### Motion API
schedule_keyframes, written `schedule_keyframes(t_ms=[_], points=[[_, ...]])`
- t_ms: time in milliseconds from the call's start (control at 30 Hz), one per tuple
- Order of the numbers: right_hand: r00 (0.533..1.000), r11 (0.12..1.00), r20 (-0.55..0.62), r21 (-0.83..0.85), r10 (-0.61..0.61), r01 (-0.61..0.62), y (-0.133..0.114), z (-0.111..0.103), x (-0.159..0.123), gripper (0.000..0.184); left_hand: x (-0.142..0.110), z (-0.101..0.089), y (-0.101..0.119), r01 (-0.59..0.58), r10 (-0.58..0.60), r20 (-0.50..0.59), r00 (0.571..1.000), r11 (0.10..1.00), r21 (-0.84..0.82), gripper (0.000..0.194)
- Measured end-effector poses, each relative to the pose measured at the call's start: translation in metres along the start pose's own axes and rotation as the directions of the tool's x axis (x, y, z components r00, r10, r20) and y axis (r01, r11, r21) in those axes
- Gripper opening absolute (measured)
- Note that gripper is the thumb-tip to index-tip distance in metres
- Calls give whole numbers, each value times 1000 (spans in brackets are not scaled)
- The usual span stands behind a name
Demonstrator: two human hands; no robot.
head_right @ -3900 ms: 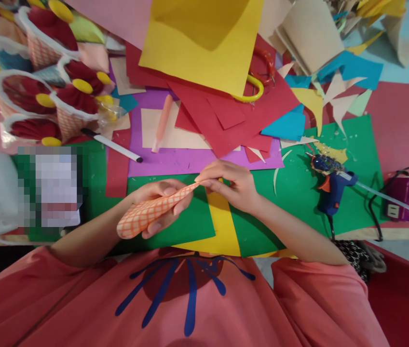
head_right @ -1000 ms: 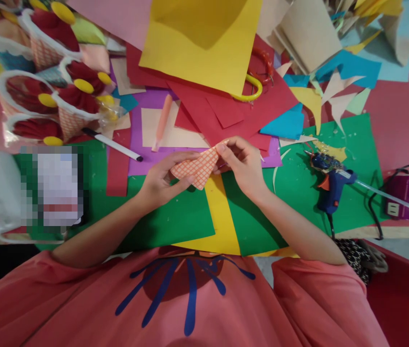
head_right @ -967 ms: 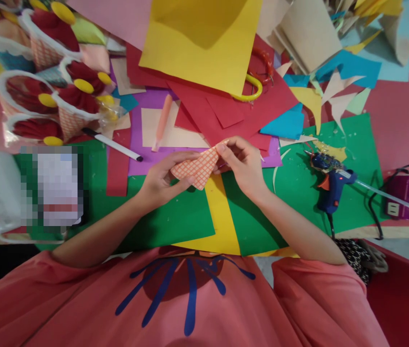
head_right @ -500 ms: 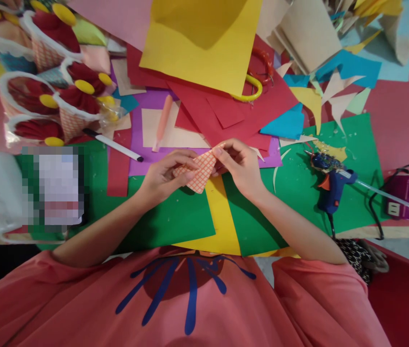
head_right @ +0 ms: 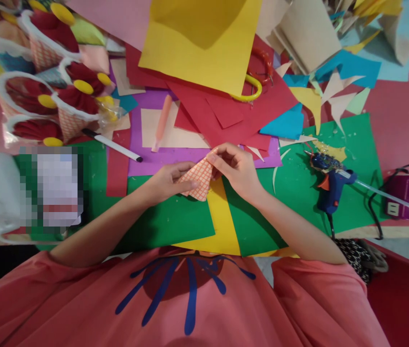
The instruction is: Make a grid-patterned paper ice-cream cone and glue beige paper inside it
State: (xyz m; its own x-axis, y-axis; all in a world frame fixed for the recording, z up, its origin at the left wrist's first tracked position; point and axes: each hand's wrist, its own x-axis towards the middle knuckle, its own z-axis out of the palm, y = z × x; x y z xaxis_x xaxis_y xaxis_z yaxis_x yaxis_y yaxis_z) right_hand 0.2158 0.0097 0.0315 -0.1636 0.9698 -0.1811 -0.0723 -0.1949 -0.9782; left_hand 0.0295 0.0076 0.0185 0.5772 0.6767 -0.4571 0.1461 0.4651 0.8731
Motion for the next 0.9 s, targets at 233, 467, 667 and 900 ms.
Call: schedule_keyframes(t_ms=[233,467,667,900], points=[[999,1000,40,10,20,-21,4,-6,0,32,0,-5,3,-127,126,-56,990,992,-14,29],[998,1000,62,2,5,-5,5,-12,2,28,0,-19,1,-346,373,-298,878,927,141,34],[961,989,277,-145,7,35,1,-12,-2,25,2,-25,-4,-421,465,-351,813,885,197,40],[988,992,153,-120,-7,25,4,-9,-3,31,0,-18,-2,-507,492,-390,778,859,72,48]])
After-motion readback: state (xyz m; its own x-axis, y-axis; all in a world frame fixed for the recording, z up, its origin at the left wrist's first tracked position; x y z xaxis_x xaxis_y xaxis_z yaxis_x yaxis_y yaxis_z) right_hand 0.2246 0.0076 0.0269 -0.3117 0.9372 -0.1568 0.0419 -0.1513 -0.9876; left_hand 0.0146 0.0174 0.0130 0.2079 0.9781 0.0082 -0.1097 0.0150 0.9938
